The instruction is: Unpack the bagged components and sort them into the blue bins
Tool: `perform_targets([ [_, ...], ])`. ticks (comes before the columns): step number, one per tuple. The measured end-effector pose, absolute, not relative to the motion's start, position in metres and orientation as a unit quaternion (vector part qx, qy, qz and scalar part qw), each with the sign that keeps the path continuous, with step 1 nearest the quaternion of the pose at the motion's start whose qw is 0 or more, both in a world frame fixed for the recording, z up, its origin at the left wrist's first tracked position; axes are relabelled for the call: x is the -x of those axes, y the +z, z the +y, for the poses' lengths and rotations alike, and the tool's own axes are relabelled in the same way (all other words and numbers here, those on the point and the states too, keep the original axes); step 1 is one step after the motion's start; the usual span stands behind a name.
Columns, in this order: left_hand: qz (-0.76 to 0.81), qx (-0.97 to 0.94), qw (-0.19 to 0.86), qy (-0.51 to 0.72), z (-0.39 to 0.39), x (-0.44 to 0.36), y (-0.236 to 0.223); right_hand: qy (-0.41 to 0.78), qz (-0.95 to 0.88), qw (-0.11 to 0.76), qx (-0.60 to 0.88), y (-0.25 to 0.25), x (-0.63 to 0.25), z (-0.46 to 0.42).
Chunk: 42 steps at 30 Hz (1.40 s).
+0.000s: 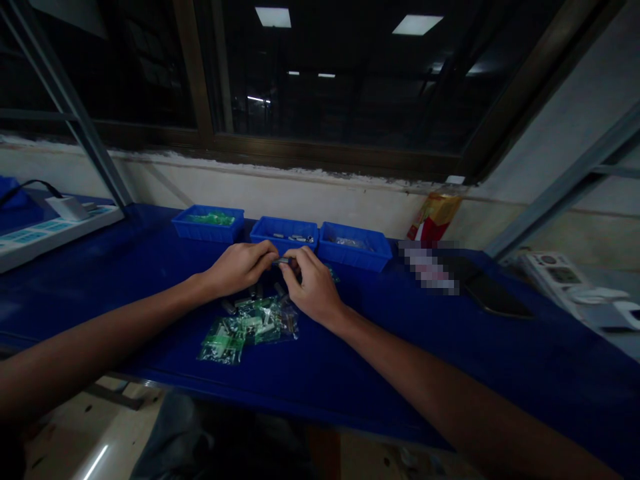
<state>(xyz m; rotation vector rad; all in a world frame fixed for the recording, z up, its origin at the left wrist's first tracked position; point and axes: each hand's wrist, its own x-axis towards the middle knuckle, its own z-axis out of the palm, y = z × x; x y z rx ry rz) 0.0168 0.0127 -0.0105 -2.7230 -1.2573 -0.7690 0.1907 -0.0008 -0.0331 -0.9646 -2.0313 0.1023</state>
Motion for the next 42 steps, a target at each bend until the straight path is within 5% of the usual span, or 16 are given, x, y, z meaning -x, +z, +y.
perform_targets([
  [42,-0.358,0.887,0.028,-0.290,0.0114,-0.0148,-0.0092,0.093,-0.795,0.454,0.391,-0.0345,-0.1890,0.0015],
])
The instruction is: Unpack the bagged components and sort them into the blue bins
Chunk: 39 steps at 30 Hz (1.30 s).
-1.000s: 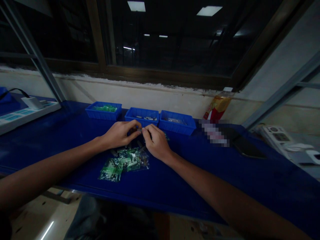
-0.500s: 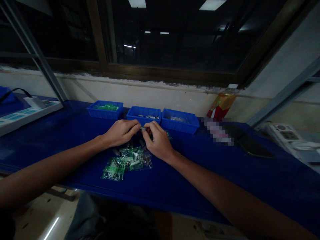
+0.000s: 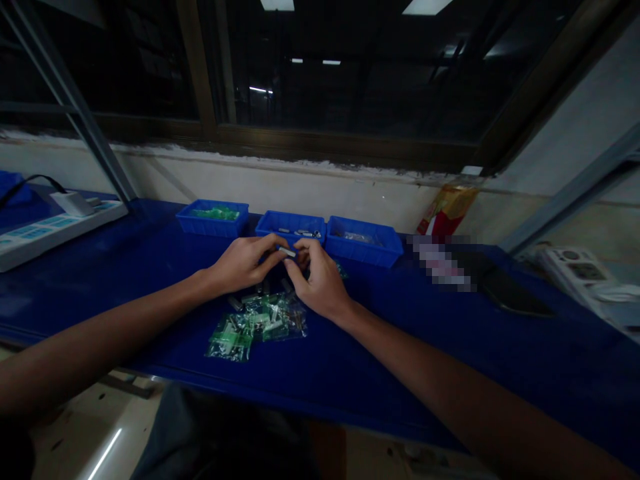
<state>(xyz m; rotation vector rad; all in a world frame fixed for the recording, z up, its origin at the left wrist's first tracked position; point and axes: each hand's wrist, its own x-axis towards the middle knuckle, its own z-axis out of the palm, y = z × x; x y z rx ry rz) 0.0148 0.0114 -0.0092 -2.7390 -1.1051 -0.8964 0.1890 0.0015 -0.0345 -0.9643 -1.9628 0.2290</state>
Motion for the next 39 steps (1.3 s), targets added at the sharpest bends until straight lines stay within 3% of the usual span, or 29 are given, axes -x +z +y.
perform_targets([
  [29,-0.373,0.892,0.012,-0.254,0.015,-0.016,-0.012,0.041,-0.812,0.437,0.386,-0.034,-0.188,0.002],
  [39,-0.301,0.885,0.005,-0.354,0.018,-0.015,-0.019,0.015,-0.795,0.430,0.428,-0.039,-0.181,0.008],
])
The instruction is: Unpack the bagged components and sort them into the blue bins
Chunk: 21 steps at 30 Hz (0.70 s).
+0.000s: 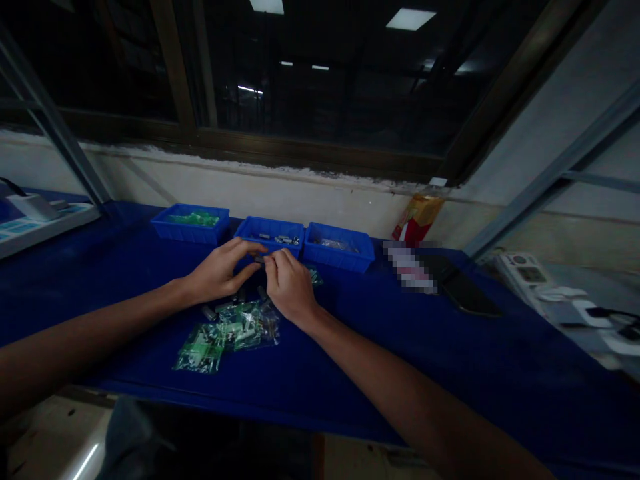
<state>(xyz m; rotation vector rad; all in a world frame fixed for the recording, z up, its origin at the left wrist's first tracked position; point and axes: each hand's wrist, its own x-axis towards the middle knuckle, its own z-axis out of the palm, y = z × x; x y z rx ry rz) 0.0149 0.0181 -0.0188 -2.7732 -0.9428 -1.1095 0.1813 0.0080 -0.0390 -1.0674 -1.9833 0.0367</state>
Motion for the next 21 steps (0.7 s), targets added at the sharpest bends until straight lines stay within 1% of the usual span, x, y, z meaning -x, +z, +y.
perform_targets([
  [5,-0.295,0.888,0.016,-0.353,0.0191,-0.0153,-0.0218,0.042,-0.800,0.418,0.428,-0.0382,-0.1821,0.0083],
  [12,-0.338,0.871,-0.026,-0.355,0.0193,-0.0142,-0.0258,0.096,-0.792,0.435,0.417,-0.0376,-0.1859,0.0047],
  [18,-0.395,0.858,-0.083,-0.317,0.0151,-0.0164,-0.0232,0.084,-0.818,0.402,0.402,-0.0346,-0.1871,0.0032],
  [21,-0.418,0.851,-0.092,-0.304,0.0150,-0.0172,-0.0221,0.082,-0.819,0.391,0.412,-0.0348,-0.1870,0.0033],
])
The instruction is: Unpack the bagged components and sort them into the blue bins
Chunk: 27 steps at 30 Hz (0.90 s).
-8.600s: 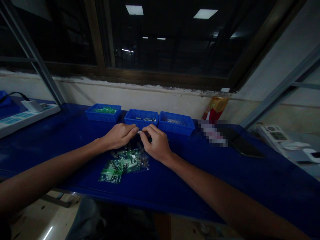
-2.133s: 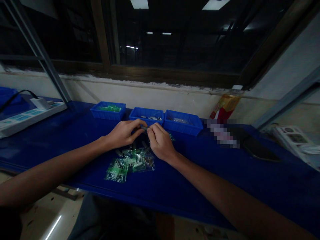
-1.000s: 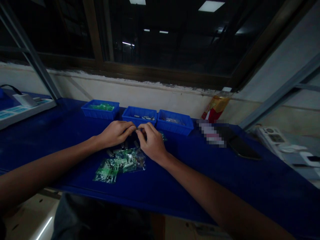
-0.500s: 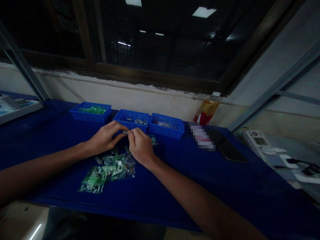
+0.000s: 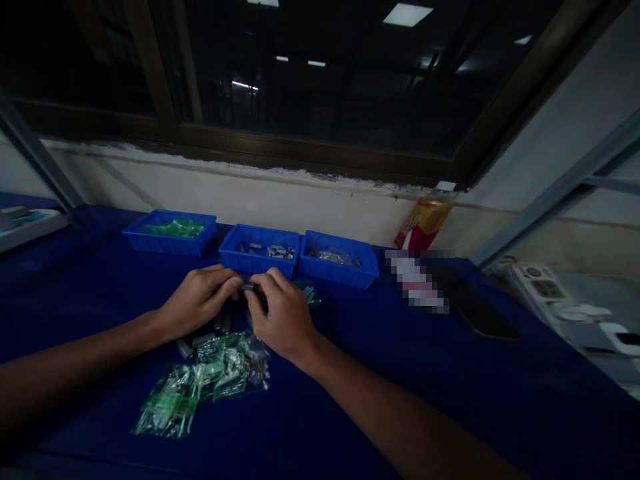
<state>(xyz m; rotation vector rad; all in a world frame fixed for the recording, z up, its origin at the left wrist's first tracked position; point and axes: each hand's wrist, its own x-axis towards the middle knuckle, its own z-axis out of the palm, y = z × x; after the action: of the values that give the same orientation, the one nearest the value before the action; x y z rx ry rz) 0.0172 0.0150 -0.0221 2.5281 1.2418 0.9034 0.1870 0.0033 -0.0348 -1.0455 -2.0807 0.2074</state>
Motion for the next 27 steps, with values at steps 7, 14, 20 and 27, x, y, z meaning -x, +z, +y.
perform_targets([
  [7,0.355,-0.858,0.096,0.359,0.0155,-0.0147,-0.0226,0.093,-0.807,0.402,0.423,-0.0323,-0.1877,0.0030],
  [14,0.320,-0.863,0.055,0.386,0.0180,-0.0137,-0.0203,0.115,-0.802,0.412,0.418,-0.0326,-0.1879,0.0045],
  [20,0.338,-0.859,0.038,0.383,0.0181,-0.0147,-0.0190,0.098,-0.792,0.443,0.410,-0.0362,-0.1884,0.0043],
  [27,0.368,-0.865,0.031,0.340,0.0162,-0.0166,-0.0167,0.066,-0.816,0.422,0.388,-0.0344,-0.1878,0.0021],
])
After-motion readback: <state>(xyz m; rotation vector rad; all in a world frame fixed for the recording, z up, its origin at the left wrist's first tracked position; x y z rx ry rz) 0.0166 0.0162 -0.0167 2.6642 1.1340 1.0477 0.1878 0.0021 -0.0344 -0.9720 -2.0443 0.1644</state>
